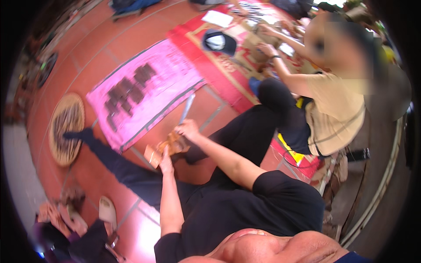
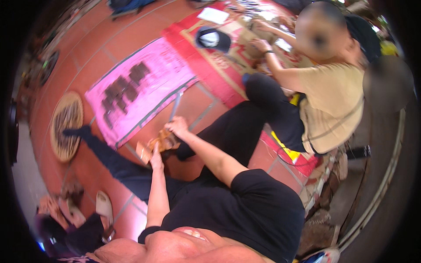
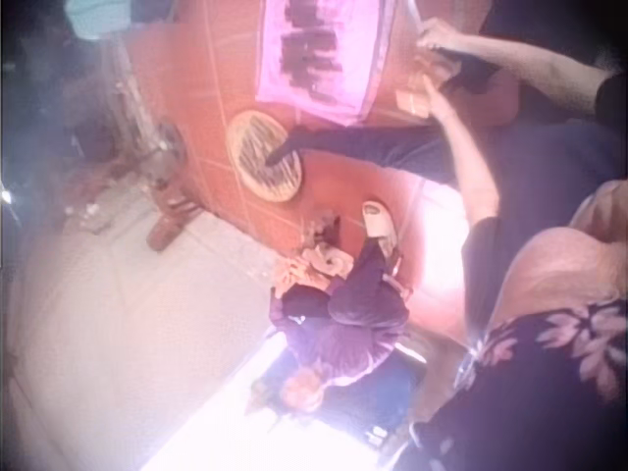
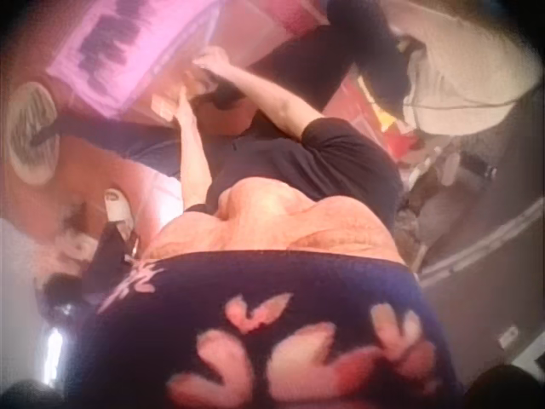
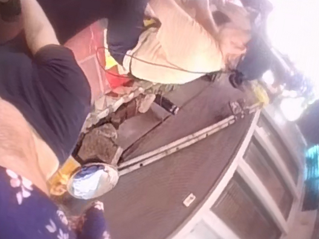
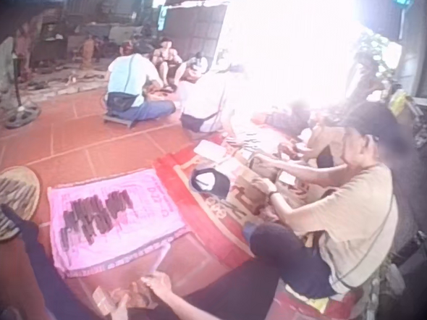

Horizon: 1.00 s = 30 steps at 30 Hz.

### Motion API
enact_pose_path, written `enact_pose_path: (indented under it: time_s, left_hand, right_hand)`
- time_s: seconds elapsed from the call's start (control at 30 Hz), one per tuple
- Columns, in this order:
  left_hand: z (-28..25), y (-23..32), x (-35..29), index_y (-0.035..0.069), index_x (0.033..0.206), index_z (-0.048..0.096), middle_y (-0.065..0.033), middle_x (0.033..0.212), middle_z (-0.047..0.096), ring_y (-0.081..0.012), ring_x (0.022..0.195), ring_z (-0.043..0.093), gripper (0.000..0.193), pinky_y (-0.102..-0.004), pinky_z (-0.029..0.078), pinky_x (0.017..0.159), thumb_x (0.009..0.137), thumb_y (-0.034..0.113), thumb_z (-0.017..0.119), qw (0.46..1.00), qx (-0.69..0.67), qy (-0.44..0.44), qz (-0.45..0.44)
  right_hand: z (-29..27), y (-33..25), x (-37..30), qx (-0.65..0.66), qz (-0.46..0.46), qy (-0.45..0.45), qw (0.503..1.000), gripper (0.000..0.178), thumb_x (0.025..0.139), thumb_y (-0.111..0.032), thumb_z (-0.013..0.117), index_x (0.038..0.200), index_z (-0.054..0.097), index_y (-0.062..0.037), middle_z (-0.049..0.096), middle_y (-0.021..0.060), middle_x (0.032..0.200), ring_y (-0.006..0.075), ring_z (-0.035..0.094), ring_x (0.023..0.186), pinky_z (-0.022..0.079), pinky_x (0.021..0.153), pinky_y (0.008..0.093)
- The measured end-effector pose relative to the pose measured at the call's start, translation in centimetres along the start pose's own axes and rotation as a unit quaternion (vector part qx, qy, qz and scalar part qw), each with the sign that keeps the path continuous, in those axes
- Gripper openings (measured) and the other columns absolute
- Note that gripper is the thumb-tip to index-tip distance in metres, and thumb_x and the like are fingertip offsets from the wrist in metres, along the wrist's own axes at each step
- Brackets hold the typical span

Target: The person sits on the floor and uses a knife to carve a small block of wood held in the left hand. The carved wood is placed on a pink mat alongside other similar pieces.

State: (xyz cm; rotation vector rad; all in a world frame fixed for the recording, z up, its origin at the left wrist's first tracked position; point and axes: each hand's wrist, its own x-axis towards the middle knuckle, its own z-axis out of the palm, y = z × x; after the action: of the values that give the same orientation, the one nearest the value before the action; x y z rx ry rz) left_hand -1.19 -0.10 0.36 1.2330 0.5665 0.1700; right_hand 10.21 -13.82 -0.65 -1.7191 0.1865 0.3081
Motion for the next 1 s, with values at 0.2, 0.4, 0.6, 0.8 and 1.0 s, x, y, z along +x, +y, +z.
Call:
enact_pose_path:
  time_s: [0.2, 0.4, 0.6, 0.8, 1.0]
  left_hand:
    - [0.8, 1.6, -0.6, 0.005, 0.122, 0.045, -0.0068, 0.118, 0.047, -0.018, 0.109, 0.046, 0.04, -0.0332, 0.037, 0.096, 0.086, 0.013, 0.06, 0.999, 0.031, 0.004, 0.034]
    - [-0.2, 0.0, -0.2, 0.005, 0.122, 0.045, -0.0069, 0.117, 0.047, -0.0178, 0.107, 0.046, 0.042, -0.0322, 0.038, 0.093, 0.085, 0.015, 0.062, 1.0, -0.001, -0.007, 0.0]
    - [1.0, 2.5, -1.2, 0.003, 0.125, 0.041, -0.0069, 0.119, 0.046, -0.0173, 0.108, 0.045, 0.046, -0.0318, 0.037, 0.095, 0.084, 0.011, 0.061, 0.998, 0.024, 0.036, 0.048]
    - [-1.6, -0.7, 0.7, 0.005, 0.135, 0.031, -0.0063, 0.125, 0.044, -0.0174, 0.114, 0.043, 0.059, -0.0326, 0.035, 0.098, 0.084, 0.012, 0.062, 1.0, 0.022, -0.003, 0.014]
    - [-1.1, -1.6, 0.7, 0.007, 0.139, 0.027, -0.006, 0.129, 0.042, -0.0178, 0.117, 0.041, 0.066, -0.0329, 0.034, 0.1, 0.084, 0.014, 0.063, 1.0, -0.008, -0.001, 0.002]
  right_hand:
    - [-0.5, -2.4, -0.5, 0.042, 0.071, 0.033, 0.996, 0.012, 0.068, -0.009, 0.067, 0.077, 0.067, -0.0022, 0.06, 0.0039, 0.063, 0.0104, 0.057, 0.053, 0.043, 0.048, 0.0254]
    - [0.2, -1.8, -0.3, -0.077, 0.039, 0.017, 0.996, 0.013, 0.07, -0.011, 0.068, 0.08, 0.066, -0.0021, 0.063, 0.005, 0.067, 0.012, 0.059, 0.054, 0.046, 0.049, 0.0246]
    - [-1.1, -1.4, 0.8, 0.073, 0.093, 0.059, 0.991, 0.012, 0.07, -0.012, 0.069, 0.073, 0.064, -0.0016, 0.064, 0.0053, 0.066, 0.0132, 0.058, 0.053, 0.045, 0.048, 0.0251]
    - [0.5, -3.4, -0.9, -0.084, -0.007, -0.027, 0.996, 0.017, 0.07, -0.017, 0.07, 0.068, 0.061, -0.0027, 0.063, 0.0041, 0.065, 0.0129, 0.056, 0.052, 0.042, 0.046, 0.0281]
    - [-0.6, -1.5, 1.0, 0.049, 0.068, 0.02, 0.996, 0.019, 0.07, -0.017, 0.068, 0.082, 0.066, -0.0027, 0.064, 0.0054, 0.068, 0.0128, 0.058, 0.056, 0.046, 0.05, 0.0266]
